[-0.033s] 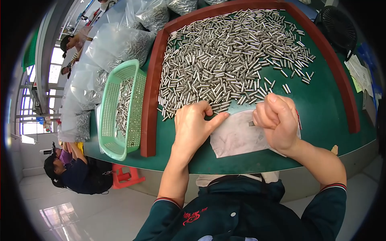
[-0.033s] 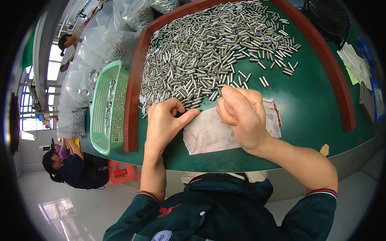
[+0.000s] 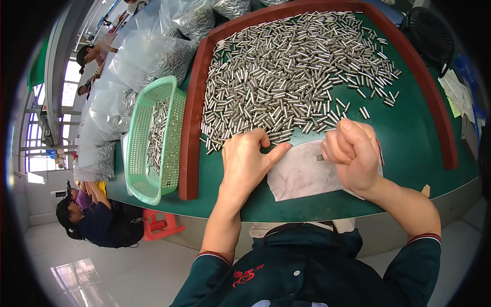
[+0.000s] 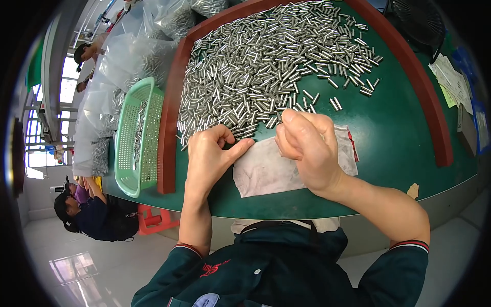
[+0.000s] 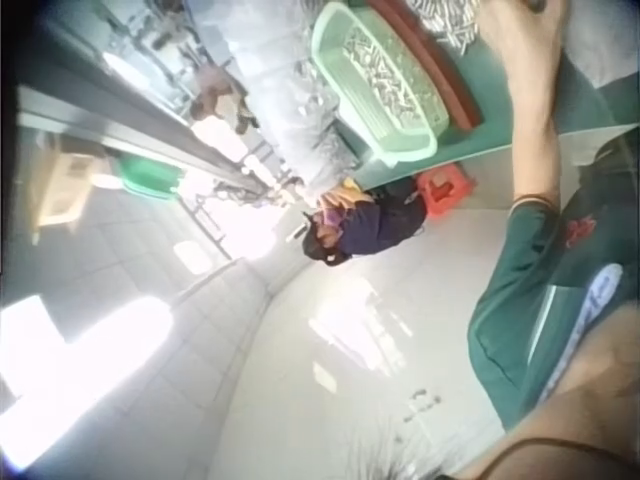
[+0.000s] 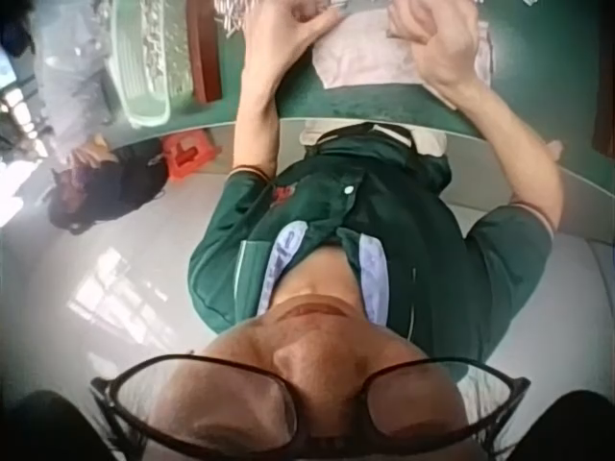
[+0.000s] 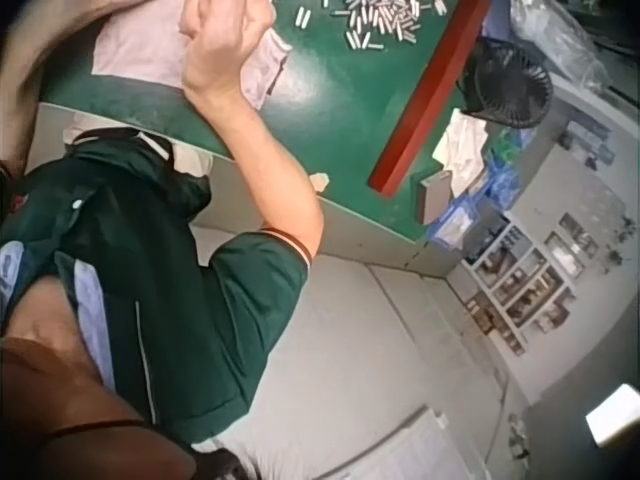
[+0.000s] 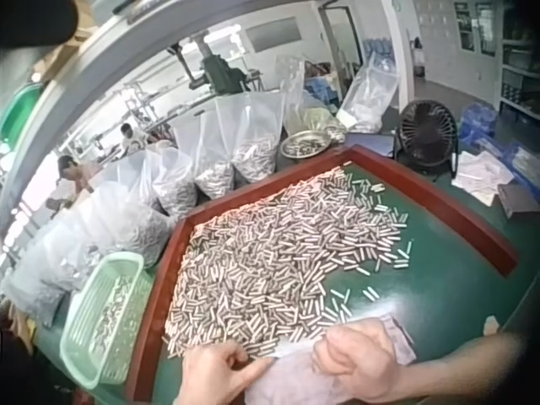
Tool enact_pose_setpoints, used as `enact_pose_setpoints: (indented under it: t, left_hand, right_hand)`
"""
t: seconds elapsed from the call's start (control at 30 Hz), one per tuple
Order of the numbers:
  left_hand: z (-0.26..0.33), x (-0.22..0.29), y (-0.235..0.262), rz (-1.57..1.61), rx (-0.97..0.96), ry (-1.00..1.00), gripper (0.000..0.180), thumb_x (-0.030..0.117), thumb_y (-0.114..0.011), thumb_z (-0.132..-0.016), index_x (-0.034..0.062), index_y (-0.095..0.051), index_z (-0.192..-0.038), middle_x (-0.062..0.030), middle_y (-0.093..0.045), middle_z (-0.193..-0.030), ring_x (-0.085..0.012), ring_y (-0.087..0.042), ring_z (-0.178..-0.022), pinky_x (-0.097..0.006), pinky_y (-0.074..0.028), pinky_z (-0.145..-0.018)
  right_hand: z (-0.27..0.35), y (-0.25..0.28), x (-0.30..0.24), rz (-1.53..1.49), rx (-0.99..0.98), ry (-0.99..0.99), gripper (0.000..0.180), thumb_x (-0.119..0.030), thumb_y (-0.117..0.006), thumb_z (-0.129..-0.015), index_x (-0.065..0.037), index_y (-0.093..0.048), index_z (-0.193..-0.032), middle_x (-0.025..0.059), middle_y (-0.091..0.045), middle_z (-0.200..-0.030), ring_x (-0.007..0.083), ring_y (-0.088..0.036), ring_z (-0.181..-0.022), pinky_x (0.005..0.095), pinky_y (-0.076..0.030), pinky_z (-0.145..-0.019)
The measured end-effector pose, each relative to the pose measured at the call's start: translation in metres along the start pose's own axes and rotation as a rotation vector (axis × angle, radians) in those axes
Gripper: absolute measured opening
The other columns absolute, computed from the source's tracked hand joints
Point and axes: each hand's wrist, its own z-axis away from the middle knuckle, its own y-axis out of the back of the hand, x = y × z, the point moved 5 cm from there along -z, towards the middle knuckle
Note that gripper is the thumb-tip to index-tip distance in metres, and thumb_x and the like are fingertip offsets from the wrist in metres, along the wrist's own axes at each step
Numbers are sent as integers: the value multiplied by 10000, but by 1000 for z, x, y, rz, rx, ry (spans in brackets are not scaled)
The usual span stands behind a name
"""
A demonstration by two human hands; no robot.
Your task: Inspecting and sorting small metal cylinders at an assembly station.
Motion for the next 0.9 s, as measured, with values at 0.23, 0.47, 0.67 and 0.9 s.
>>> enact_pose_setpoints:
  t: [0.23, 0.47, 0.67, 0.9]
  left_hand:
    - [5, 3, 3, 40, -4, -16, 139, 101, -639, -615, 5, -540, -592, -31, -377, -411, -114, -351, -364, -272, -299, -383]
    - [13, 39, -11, 344, -232, -258, 81, 34, -652, -631, 22, -589, -681, -17, -330, -466, -102, -324, -404, -247, -277, -388]
    - [16, 41, -18, 318, -166, -335, 77, 10, -646, -636, 0, -581, -677, -74, -448, -500, -170, -427, -413, -283, -344, -404]
    - [15, 45, -18, 316, -177, -321, 151, 32, -605, -662, 2, -479, -584, -137, -480, -533, -307, -493, -487, -369, -379, -439]
  right_hand:
    - [0, -1, -2, 68, 11, -4, 414, -192, -353, -861, -116, -225, -474, -18, -235, -390, 76, -154, -386, 248, -171, -404]
    - [0, 1, 0, 73, -4, 10, 412, -195, -352, -862, -116, -225, -478, -20, -238, -396, 74, -157, -388, 245, -174, -405]
    - [0, 3, -3, -58, 0, 14, 416, -210, -341, -867, -126, -238, -472, -26, -239, -390, 72, -151, -380, 244, -171, -398]
    - [2, 1, -2, -28, -15, 14, 415, -201, -345, -864, -123, -238, -471, -23, -241, -389, 74, -149, -379, 241, -165, -391]
